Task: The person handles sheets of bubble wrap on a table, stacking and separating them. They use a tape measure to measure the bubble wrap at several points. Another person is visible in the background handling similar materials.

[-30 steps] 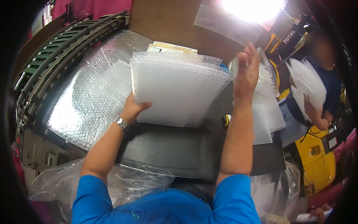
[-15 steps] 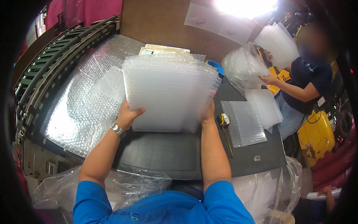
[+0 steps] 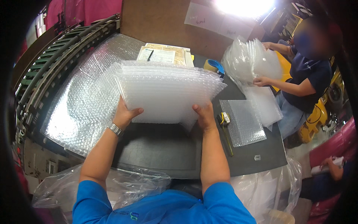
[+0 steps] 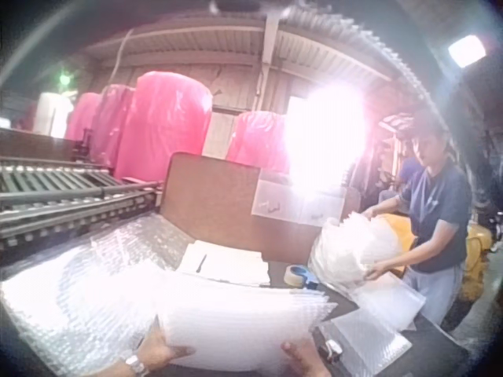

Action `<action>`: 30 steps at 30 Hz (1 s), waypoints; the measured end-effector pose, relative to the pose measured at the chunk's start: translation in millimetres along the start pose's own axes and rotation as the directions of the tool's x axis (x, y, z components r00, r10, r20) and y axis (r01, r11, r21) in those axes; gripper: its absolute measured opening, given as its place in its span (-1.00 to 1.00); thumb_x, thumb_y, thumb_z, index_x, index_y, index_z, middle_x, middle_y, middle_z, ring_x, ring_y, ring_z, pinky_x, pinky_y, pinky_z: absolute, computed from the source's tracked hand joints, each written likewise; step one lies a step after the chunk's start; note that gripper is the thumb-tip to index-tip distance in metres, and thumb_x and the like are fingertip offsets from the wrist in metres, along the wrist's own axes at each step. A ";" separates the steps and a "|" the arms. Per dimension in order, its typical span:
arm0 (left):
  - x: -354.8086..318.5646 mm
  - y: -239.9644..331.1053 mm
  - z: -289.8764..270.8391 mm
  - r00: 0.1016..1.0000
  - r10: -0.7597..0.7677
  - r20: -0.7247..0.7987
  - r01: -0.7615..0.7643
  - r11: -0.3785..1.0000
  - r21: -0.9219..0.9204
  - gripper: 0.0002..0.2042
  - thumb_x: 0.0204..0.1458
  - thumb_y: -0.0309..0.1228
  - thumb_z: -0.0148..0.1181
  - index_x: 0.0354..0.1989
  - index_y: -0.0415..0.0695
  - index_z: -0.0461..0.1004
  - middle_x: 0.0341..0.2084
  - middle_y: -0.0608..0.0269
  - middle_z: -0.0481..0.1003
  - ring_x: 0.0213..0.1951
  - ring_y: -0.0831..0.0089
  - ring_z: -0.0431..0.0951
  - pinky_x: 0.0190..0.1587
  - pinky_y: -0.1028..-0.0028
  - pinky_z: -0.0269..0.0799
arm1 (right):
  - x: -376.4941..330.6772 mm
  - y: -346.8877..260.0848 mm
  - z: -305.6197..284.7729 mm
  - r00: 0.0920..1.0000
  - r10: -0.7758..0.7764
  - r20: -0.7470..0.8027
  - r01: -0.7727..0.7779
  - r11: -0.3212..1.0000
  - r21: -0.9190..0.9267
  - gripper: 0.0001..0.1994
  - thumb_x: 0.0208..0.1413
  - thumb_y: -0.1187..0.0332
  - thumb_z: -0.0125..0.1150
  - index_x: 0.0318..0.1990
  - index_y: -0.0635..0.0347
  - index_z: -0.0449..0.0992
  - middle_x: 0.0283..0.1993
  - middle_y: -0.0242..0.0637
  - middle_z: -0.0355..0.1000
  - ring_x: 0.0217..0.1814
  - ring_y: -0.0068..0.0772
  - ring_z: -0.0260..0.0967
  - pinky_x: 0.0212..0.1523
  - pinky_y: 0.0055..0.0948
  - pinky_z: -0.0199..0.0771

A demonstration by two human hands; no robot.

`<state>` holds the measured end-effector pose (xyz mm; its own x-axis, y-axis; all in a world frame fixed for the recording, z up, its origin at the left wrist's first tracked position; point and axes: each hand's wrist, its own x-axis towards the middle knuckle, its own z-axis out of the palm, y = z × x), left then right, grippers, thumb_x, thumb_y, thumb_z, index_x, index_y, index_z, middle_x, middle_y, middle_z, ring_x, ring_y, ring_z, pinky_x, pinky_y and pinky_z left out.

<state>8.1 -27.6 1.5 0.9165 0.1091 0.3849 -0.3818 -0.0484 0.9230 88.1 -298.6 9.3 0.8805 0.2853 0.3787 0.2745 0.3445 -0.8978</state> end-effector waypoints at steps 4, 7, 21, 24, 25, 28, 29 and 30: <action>0.6 -11.2 1.5 0.995 -0.090 0.037 0.081 0.977 0.199 -0.30 -0.31 -0.31 0.36 0.03 -0.21 0.12 -0.09 0.08 0.31 -0.03 0.38 0.29 0.01 0.40 0.20 | 1.5 5.8 1.6 0.990 0.115 -0.079 -0.124 0.986 -0.110 -0.41 -0.30 0.24 0.37 -0.06 0.26 0.31 -0.11 -0.29 0.32 -0.04 -0.39 0.23 -0.01 -0.43 0.18; -2.2 -4.1 4.4 0.993 -0.106 -0.051 0.109 0.993 0.052 -0.42 -0.26 -0.31 0.33 -0.05 -0.23 0.21 -0.18 0.11 0.39 -0.09 0.39 0.35 -0.04 0.42 0.25 | 0.5 3.7 9.1 0.990 0.112 -0.082 -0.121 0.986 -0.117 -0.46 -0.26 0.28 0.35 -0.07 0.26 0.31 -0.12 -0.29 0.33 -0.05 -0.40 0.23 -0.02 -0.44 0.19; -3.7 12.5 -13.8 0.749 0.598 -0.285 -0.369 0.734 0.570 -0.65 -0.25 -0.42 0.23 -0.23 -0.18 0.32 -0.44 0.06 0.42 -0.37 0.18 0.46 -0.33 0.38 0.35 | 9.5 37.7 4.3 0.969 0.065 -0.237 -0.113 0.974 -0.197 -0.44 -0.07 0.32 0.21 0.10 0.15 0.12 0.03 -0.19 0.13 0.12 -0.32 0.08 0.04 -0.45 0.16; -2.5 10.2 -17.3 0.721 0.632 -0.284 -0.387 0.707 0.591 -0.66 -0.25 -0.43 0.22 -0.24 -0.17 0.33 -0.44 0.06 0.41 -0.38 0.15 0.45 -0.35 0.36 0.34 | 10.7 43.7 0.9 0.964 0.071 -0.255 -0.136 0.960 -0.244 -0.47 -0.08 0.31 0.22 0.06 0.14 0.17 0.01 -0.19 0.16 0.11 -0.32 0.11 0.04 -0.45 0.17; -2.2 9.3 -17.8 0.719 0.633 -0.287 -0.386 0.707 0.593 -0.67 -0.25 -0.43 0.21 -0.24 -0.17 0.33 -0.44 0.06 0.41 -0.38 0.14 0.44 -0.35 0.35 0.34 | 10.5 46.6 -0.2 0.961 0.098 -0.257 -0.173 0.941 -0.290 -0.49 -0.08 0.31 0.21 0.05 0.14 0.19 0.01 -0.19 0.17 0.10 -0.32 0.11 0.04 -0.44 0.17; -2.3 10.8 -16.8 0.711 0.644 -0.282 -0.381 0.690 0.616 -0.67 -0.25 -0.43 0.21 -0.25 -0.18 0.34 -0.43 0.07 0.41 -0.37 0.13 0.43 -0.33 0.34 0.33 | 8.2 57.1 -6.9 0.957 0.148 -0.248 -0.250 0.855 -0.454 -0.55 -0.07 0.31 0.20 0.01 0.15 0.25 -0.01 -0.19 0.21 0.08 -0.33 0.15 0.04 -0.44 0.17; -2.5 10.6 -16.3 0.717 0.639 -0.278 -0.366 0.684 0.631 -0.67 -0.26 -0.43 0.21 -0.25 -0.18 0.34 -0.42 0.07 0.41 -0.36 0.13 0.43 -0.33 0.34 0.33 | 7.7 61.0 -10.0 0.963 0.148 -0.227 -0.249 0.812 -0.528 -0.56 -0.07 0.32 0.19 0.00 0.17 0.26 -0.02 -0.19 0.23 0.05 -0.35 0.16 0.03 -0.45 0.18; -3.0 10.6 -17.0 0.722 0.635 -0.274 -0.349 0.676 0.649 -0.67 -0.26 -0.43 0.20 -0.25 -0.18 0.34 -0.42 0.08 0.41 -0.36 0.13 0.43 -0.32 0.34 0.33 | 7.7 61.7 -9.7 0.967 0.151 -0.204 -0.245 0.765 -0.596 -0.58 -0.07 0.34 0.19 -0.01 0.18 0.27 -0.04 -0.18 0.25 0.03 -0.37 0.18 0.03 -0.46 0.18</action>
<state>-0.8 -11.6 10.2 0.3862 0.3203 0.8650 -0.5008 -0.7147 0.4882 115.6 -283.8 -45.4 0.9719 0.1456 0.1851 0.2248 -0.3395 -0.9133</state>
